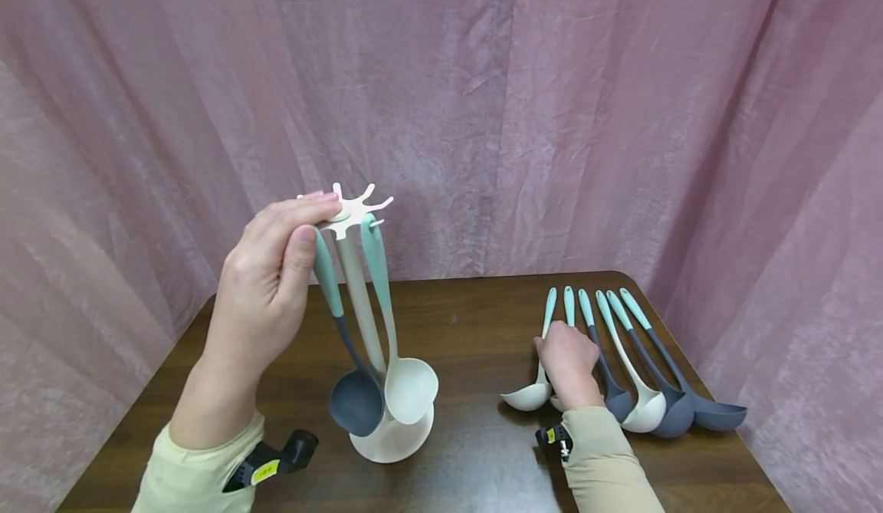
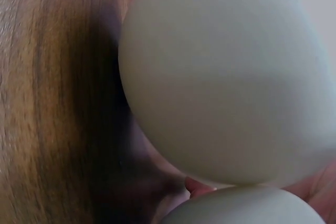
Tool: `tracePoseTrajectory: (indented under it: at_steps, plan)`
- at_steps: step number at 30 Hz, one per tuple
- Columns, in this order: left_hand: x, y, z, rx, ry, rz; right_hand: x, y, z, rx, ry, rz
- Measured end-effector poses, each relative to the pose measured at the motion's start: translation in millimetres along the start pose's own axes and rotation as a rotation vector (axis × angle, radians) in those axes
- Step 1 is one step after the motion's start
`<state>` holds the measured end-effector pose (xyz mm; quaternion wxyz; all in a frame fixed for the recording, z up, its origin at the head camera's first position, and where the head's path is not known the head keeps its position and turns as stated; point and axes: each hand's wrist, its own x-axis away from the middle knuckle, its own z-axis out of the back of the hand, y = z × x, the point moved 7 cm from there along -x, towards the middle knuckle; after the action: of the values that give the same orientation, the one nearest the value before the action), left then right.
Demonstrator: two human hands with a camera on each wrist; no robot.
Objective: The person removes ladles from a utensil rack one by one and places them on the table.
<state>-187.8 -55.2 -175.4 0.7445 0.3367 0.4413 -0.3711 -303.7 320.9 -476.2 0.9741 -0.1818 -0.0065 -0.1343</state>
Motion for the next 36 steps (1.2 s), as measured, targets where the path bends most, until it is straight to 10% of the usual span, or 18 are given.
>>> tracePoseTrajectory:
  at_steps: [18, 36]
  plan:
    - [0.0, -0.8, -0.2, 0.003, 0.009, 0.005, 7.8, -6.6, 17.2, -0.010, 0.046, 0.042]
    - [-0.8, -2.4, 0.4, 0.003, 0.018, 0.012, 49.7, -54.5, 71.0, -0.174, 0.353, 0.236]
